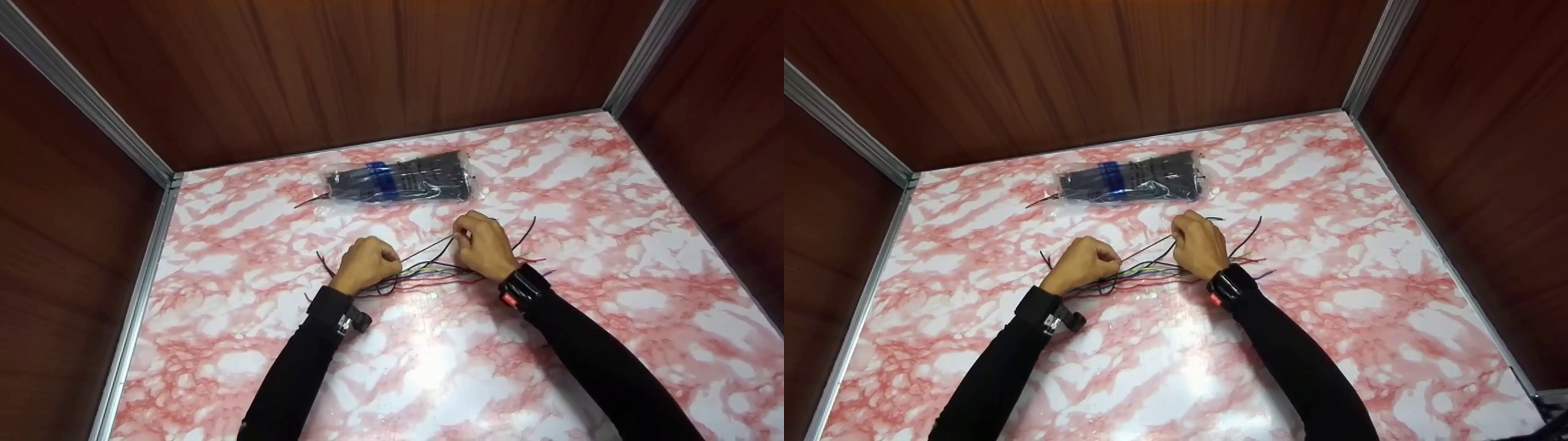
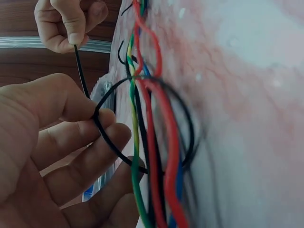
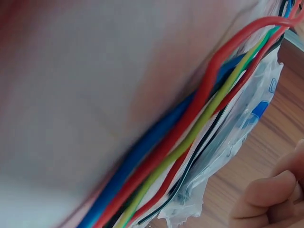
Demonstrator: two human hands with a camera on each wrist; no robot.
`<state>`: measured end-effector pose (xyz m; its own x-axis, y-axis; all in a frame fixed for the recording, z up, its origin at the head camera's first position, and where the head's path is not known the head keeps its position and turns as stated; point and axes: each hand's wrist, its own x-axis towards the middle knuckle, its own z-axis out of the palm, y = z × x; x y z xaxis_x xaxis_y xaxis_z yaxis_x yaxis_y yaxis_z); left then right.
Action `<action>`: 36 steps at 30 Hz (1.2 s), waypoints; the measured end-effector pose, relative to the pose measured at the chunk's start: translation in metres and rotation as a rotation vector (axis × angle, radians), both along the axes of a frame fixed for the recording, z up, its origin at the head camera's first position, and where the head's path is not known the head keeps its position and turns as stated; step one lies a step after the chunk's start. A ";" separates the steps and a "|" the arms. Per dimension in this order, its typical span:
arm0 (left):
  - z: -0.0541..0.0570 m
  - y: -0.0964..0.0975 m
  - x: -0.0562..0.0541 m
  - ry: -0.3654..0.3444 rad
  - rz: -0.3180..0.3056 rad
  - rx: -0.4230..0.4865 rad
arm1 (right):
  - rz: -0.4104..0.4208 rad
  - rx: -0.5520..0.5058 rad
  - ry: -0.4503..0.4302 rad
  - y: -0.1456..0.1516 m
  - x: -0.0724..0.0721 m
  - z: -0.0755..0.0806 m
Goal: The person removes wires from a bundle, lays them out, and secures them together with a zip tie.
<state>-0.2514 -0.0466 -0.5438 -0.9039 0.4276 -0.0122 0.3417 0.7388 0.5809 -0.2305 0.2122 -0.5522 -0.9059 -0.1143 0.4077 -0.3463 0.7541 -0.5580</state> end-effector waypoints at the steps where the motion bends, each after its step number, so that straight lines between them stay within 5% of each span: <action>1: -0.001 -0.002 0.001 -0.006 -0.002 0.006 | -0.002 0.003 0.001 0.001 0.000 0.000; 6: -0.007 -0.009 0.002 0.026 0.000 0.040 | 0.059 0.008 -0.058 0.003 0.004 0.002; 11: -0.010 -0.017 0.003 0.044 -0.004 0.054 | 0.129 0.058 -0.234 0.004 0.009 0.006; 17: -0.013 -0.028 0.002 0.034 0.015 0.096 | 0.350 0.224 -0.443 -0.002 0.015 0.004; 24: -0.013 -0.036 0.004 0.013 -0.026 0.143 | 0.406 0.419 -0.296 0.005 0.019 0.001; 36: -0.012 -0.045 0.008 -0.034 -0.035 0.185 | 0.401 0.384 -0.322 0.028 0.023 0.004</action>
<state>-0.2429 -0.0911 -0.5554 -0.8887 0.4568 0.0395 0.3437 0.6065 0.7170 -0.2080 0.2397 -0.5483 -0.8326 -0.5536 -0.0147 -0.5033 0.7676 -0.3969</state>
